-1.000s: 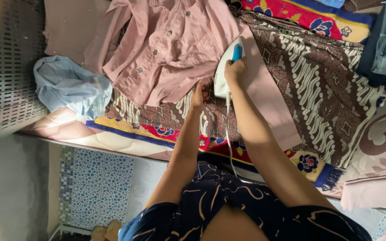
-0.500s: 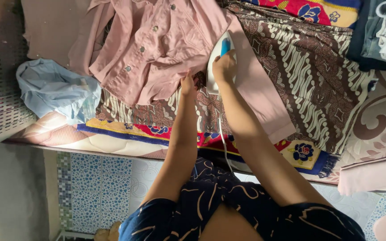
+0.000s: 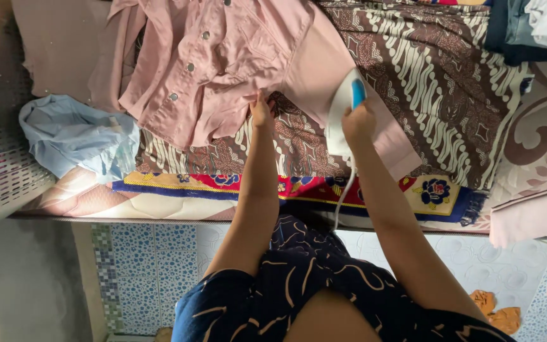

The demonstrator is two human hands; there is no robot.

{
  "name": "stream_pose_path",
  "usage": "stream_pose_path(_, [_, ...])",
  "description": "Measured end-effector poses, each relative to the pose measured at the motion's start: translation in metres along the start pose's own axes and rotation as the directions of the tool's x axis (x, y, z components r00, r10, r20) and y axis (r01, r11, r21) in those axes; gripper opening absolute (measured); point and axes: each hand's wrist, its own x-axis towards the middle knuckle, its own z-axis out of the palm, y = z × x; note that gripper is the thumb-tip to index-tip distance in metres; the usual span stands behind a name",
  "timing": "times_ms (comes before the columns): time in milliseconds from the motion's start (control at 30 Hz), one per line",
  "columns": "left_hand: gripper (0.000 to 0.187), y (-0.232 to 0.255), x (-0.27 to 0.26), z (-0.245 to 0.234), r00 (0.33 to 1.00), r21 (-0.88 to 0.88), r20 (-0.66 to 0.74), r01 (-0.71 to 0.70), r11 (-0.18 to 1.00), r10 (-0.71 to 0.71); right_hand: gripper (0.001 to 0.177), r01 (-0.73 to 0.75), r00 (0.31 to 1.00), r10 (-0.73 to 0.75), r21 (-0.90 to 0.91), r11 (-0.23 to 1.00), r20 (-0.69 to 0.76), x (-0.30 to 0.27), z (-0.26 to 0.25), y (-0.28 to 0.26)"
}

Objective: The recorder takes a pink jacket from a bin, lays it flat, sprays it with water, and irons it.

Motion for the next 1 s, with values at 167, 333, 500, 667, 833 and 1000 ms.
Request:
stream_pose_path(167, [0.06,-0.007,-0.004,-0.001,0.981,0.0,-0.075,0.18,0.984,-0.18,0.045,0.146,0.981,-0.118,0.184,0.972,-0.156,-0.014,-0.012,0.056])
stream_pose_path(333, [0.067,-0.019,0.006,-0.003,0.996,0.184,-0.062,0.072,0.98,-0.062,0.032,0.466,0.877,-0.443,0.104,0.878,-0.188,0.03,0.036,0.054])
stream_pose_path(500, [0.071,0.001,-0.019,-0.002,0.994,0.199,0.029,0.096,0.975,-0.104,0.042,0.352,0.933,-0.336,0.122,0.928,-0.132,0.044,0.028,-0.062])
stream_pose_path(667, [0.071,-0.009,-0.008,-0.004,0.994,0.191,-0.034,0.109,0.976,-0.104,0.052,0.216,0.971,-0.188,0.204,0.955,-0.147,0.087,0.061,-0.125])
stream_pose_path(833, [0.068,-0.004,-0.012,-0.003,0.998,0.274,0.026,0.045,0.961,-0.054,0.051,0.119,0.985,-0.094,0.178,0.977,-0.142,0.098,0.038,-0.168])
stream_pose_path(1000, [0.067,-0.015,0.005,-0.007,0.995,0.107,-0.049,0.093,0.99,-0.088,0.057,0.136,0.991,-0.133,0.144,0.98,-0.029,0.086,0.025,-0.141])
